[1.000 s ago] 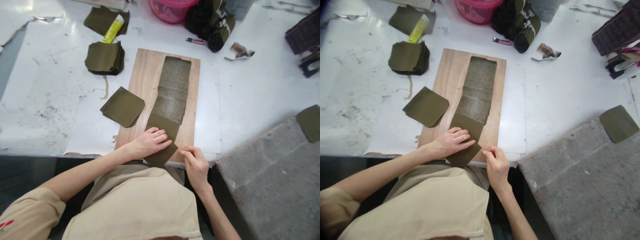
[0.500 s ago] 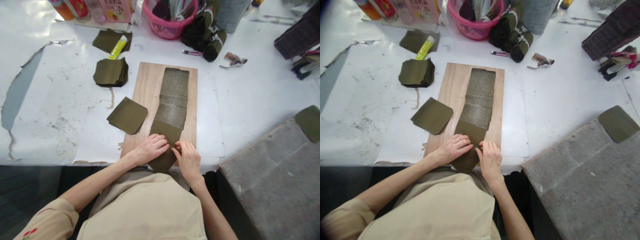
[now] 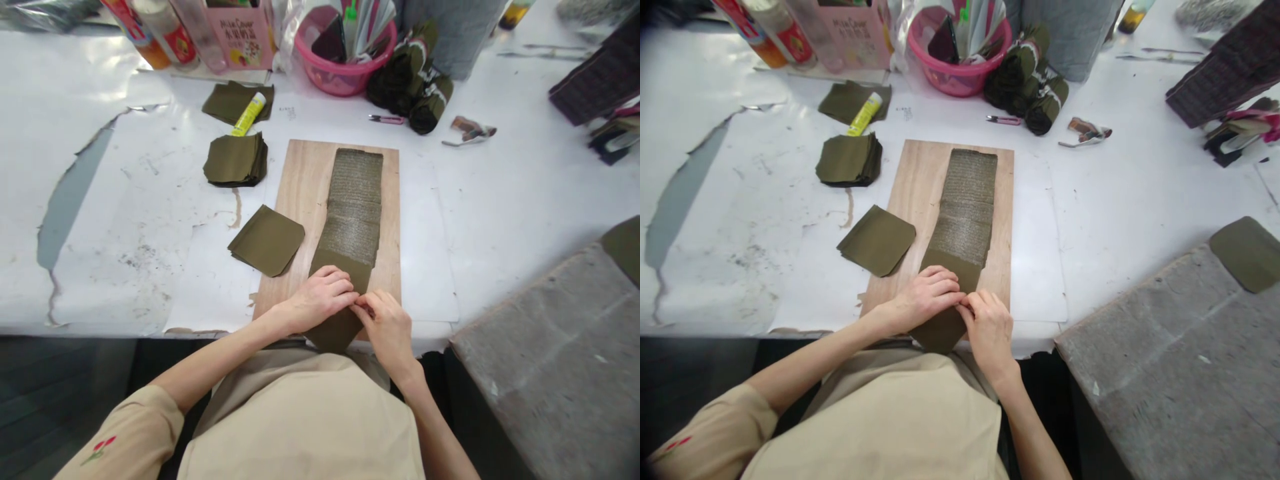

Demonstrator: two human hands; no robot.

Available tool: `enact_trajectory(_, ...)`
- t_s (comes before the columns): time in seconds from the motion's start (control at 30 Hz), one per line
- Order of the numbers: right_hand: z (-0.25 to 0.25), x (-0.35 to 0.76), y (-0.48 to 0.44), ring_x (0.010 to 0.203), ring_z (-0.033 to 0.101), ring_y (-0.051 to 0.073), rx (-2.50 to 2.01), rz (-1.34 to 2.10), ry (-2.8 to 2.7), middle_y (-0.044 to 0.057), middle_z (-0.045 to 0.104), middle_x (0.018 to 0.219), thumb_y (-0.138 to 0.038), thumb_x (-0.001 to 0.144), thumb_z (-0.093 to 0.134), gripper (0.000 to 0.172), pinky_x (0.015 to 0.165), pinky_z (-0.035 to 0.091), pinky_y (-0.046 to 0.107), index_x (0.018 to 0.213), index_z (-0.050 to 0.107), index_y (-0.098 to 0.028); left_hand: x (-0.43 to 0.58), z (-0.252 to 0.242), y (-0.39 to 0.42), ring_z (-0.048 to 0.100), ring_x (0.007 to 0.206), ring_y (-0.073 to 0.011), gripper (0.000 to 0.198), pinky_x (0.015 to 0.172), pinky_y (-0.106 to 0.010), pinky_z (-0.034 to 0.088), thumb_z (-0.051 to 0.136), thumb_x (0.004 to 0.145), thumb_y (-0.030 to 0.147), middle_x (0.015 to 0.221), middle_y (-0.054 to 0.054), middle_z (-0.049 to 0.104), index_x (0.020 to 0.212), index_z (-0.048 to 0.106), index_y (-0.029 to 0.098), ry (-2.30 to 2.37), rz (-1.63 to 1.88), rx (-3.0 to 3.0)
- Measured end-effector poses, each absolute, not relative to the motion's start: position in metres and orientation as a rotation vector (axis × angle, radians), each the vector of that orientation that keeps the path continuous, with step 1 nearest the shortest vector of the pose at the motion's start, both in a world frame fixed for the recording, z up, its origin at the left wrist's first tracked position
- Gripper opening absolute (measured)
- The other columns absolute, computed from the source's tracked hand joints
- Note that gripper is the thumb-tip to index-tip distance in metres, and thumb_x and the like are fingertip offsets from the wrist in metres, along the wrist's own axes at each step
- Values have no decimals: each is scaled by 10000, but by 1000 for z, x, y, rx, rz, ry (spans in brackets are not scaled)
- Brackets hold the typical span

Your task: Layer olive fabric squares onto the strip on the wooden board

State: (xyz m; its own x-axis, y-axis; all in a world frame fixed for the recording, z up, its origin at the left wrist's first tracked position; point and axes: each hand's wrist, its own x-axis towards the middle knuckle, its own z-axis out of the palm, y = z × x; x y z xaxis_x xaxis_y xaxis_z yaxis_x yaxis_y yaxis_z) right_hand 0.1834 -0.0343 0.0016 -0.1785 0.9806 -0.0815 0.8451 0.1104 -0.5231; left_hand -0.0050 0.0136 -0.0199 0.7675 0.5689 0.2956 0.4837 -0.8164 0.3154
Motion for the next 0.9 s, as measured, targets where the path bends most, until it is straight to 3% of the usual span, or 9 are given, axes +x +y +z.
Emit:
enact_trajectory(0.13, 8, 186, -33, 809, 599, 162, -1691, 828, -1942, 13, 668, 835, -318, 937, 552, 174, 729, 443, 286, 846, 662, -218, -7, -11, 26, 596, 910, -163, 196, 914, -337, 435, 479, 989, 229, 864, -30, 655, 908, 649, 176, 786, 474, 2636)
enact_trajectory(0.47, -12, 190, -22, 705, 631, 156, -1640, 1485, -1255, 23, 690, 776, -403, 766, 689, 272, 674, 529, 281, 919, 658, -180, -39, 2, 27, 592, 698, -107, 119, 667, -206, 426, 543, 909, 205, 817, 10, 660, 857, 646, 175, 1167, 434, 1994)
enact_trajectory(0.63, -17, 185, -19, 655, 615, 138, -1644, 1512, -1186, 18, 679, 779, -412, 750, 691, 312, 625, 523, 267, 946, 663, -171, -39, 1, 26, 603, 699, -104, 111, 654, -192, 427, 564, 888, 209, 809, 20, 675, 838, 658, 176, 1188, 439, 1886)
enact_trajectory(0.77, -17, 183, -18, 476, 543, 102, -1660, 1511, -1177, -20, 617, 613, -464, 787, 651, 300, 496, 431, 227, 831, 634, -168, -40, 1, 27, 610, 697, -109, 127, 653, -194, 435, 562, 901, 230, 808, 14, 682, 849, 665, 177, 1176, 437, 1881)
enact_trajectory(0.9, -15, 182, -16, 449, 526, 102, -1619, 1544, -1152, -42, 566, 532, -485, 786, 658, 320, 477, 398, 218, 815, 615, -170, -39, 2, 28, 643, 772, -129, 182, 694, -203, 458, 536, 944, 284, 887, -14, 700, 933, 692, 189, 1117, 456, 1950)
